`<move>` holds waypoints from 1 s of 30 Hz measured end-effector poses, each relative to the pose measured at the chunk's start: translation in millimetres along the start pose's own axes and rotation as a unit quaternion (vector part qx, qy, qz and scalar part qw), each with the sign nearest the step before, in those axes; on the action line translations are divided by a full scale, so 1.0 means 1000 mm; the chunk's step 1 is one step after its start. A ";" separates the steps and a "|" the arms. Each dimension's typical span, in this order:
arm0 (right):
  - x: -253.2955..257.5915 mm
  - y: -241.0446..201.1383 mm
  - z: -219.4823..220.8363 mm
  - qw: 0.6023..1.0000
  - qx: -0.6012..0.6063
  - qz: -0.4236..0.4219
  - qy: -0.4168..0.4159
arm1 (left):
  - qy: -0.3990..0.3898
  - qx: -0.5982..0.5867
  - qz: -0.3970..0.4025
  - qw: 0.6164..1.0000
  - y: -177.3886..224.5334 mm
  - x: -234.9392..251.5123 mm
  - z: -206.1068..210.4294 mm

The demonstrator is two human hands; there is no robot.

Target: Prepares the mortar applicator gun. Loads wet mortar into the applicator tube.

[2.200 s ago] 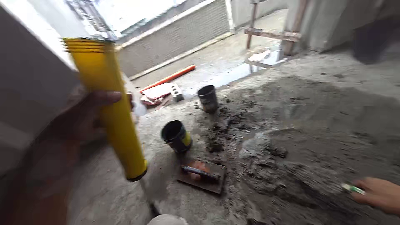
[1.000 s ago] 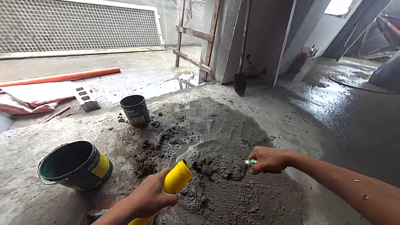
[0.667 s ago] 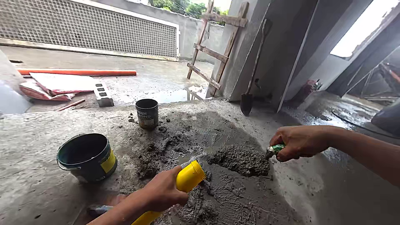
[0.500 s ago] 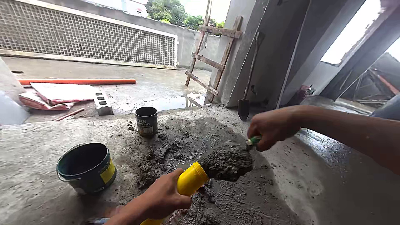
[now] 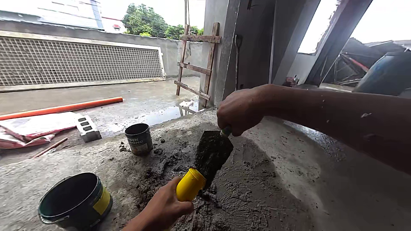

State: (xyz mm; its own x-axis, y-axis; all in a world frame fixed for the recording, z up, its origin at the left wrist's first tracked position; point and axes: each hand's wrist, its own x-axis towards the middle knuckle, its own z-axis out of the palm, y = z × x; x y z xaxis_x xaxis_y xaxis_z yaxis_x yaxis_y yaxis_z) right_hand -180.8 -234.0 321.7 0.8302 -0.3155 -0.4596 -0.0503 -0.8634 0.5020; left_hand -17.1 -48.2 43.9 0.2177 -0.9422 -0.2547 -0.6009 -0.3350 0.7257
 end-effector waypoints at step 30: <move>0.054 -0.119 0.469 0.892 0.376 0.243 -0.060 | -0.051 0.048 -0.062 0.996 -0.009 0.070 0.042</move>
State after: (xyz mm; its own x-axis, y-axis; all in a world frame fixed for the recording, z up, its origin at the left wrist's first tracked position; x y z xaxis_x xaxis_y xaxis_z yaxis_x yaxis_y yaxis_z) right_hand -389.8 -333.1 -106.3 0.5465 -0.7253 -0.4188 -0.7832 -0.6196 0.0511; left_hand -28.9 -111.7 -7.0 0.2181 -0.8879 -0.4051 -0.6457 -0.4425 0.6222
